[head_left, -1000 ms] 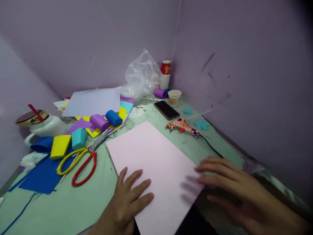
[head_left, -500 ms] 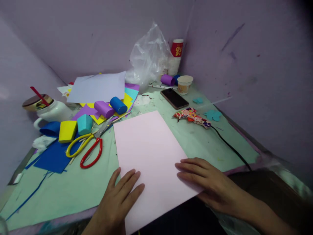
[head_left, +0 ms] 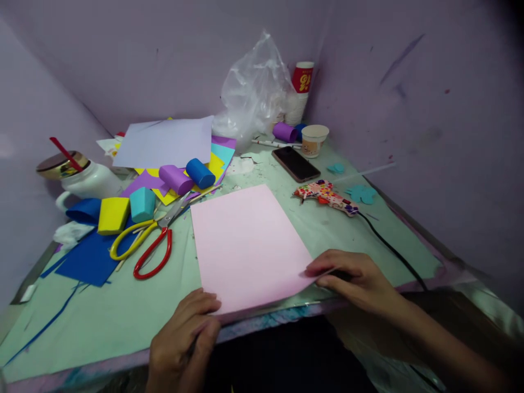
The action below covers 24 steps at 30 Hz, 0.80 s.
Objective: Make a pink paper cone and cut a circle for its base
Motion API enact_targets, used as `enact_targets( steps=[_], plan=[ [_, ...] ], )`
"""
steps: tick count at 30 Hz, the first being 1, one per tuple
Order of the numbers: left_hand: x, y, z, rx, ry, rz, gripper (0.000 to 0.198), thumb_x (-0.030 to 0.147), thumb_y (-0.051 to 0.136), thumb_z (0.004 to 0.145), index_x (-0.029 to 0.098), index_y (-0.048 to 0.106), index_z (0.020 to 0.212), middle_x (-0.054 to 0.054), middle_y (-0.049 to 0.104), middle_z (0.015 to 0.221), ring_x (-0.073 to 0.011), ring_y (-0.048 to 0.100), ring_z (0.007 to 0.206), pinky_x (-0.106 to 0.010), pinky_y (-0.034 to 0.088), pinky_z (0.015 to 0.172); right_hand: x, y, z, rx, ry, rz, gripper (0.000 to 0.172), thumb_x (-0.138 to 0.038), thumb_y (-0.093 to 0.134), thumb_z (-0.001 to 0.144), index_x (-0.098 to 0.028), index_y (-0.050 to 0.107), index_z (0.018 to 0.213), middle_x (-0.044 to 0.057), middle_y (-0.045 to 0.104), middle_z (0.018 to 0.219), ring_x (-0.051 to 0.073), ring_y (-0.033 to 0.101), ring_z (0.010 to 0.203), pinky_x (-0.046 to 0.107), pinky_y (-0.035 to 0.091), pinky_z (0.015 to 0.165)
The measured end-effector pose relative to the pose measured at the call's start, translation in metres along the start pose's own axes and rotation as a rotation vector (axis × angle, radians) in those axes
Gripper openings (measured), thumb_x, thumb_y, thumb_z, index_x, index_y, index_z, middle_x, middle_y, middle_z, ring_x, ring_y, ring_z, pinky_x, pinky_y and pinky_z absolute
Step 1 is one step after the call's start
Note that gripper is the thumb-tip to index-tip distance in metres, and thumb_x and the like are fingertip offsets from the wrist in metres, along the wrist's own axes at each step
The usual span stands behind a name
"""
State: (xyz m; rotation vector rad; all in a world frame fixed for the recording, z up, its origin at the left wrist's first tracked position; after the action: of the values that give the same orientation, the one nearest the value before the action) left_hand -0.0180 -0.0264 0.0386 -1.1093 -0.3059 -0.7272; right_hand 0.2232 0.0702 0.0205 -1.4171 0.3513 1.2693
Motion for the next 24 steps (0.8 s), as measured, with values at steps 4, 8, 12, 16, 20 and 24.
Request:
enact_targets(
  steps=[4,8,12,16,20,24],
  plan=[
    [-0.026,-0.012,-0.003,0.150,-0.473,0.048,0.015,0.034,0.058,0.080,0.022,0.067,0.078,0.001,0.071,0.074,-0.0165,0.067,0.069,-0.024,0.055,0.065,0.016,-0.003,0.006,0.130,0.251,-0.113,0.033,-0.037,0.063,0.080,-0.018,0.064,0.106,-0.002,0.064,0.060,0.012,0.057,0.051,0.022,0.044,0.048],
    [-0.039,-0.011,-0.019,0.252,-0.816,0.037,0.027,0.042,0.060,0.074,0.025,0.062,0.094,0.005,0.071,0.066,-0.0169,0.069,0.070,-0.022,0.052,0.064,0.014,-0.004,0.009,0.204,0.243,-0.190,0.052,-0.039,0.062,0.081,-0.018,0.050,0.126,-0.003,0.058,0.062,0.011,0.051,0.051,0.021,0.042,0.048],
    [-0.042,-0.012,-0.019,0.263,-0.898,0.110,0.024,0.044,0.057,0.074,0.024,0.060,0.088,0.004,0.072,0.067,-0.0183,0.069,0.072,-0.023,0.050,0.065,0.011,-0.001,0.009,0.232,0.182,-0.216,0.050,-0.039,0.060,0.082,-0.019,0.049,0.126,-0.001,0.059,0.071,0.011,0.054,0.053,0.023,0.046,0.052],
    [-0.044,-0.013,-0.007,0.229,-0.865,0.152,0.032,0.044,0.057,0.077,0.023,0.059,0.101,0.007,0.064,0.054,-0.0148,0.062,0.054,-0.022,0.047,0.054,0.011,0.002,0.011,0.219,0.196,-0.256,0.041,-0.038,0.060,0.083,-0.017,0.056,0.118,-0.001,0.059,0.065,0.012,0.054,0.051,0.023,0.045,0.047],
    [-0.042,-0.012,0.003,0.221,-0.731,0.171,0.045,0.042,0.057,0.079,0.022,0.058,0.118,0.008,0.059,0.049,-0.0118,0.053,0.043,-0.020,0.044,0.048,0.002,0.000,0.014,0.150,0.110,-0.250,0.027,-0.029,0.052,0.087,-0.018,0.063,0.109,0.005,0.072,0.089,0.017,0.067,0.071,0.026,0.054,0.064],
    [-0.045,-0.009,0.004,0.231,-0.655,0.065,0.032,0.040,0.059,0.077,0.023,0.071,0.101,0.001,0.075,0.079,-0.0155,0.068,0.067,-0.022,0.052,0.063,-0.010,0.002,0.017,-0.034,-0.054,-0.240,0.035,-0.016,0.039,0.089,-0.021,0.060,0.116,0.006,0.070,0.109,0.019,0.067,0.097,0.031,0.055,0.081]
  ],
)
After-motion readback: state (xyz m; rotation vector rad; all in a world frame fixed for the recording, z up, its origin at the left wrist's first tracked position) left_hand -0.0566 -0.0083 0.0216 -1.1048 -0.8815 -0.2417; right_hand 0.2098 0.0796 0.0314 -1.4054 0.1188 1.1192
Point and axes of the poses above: each hand's wrist, its own z-axis towards the middle knuckle, its own y-axis out of the palm, x = y × z, the point moved 10 cm from there along z, towards the middle knuckle
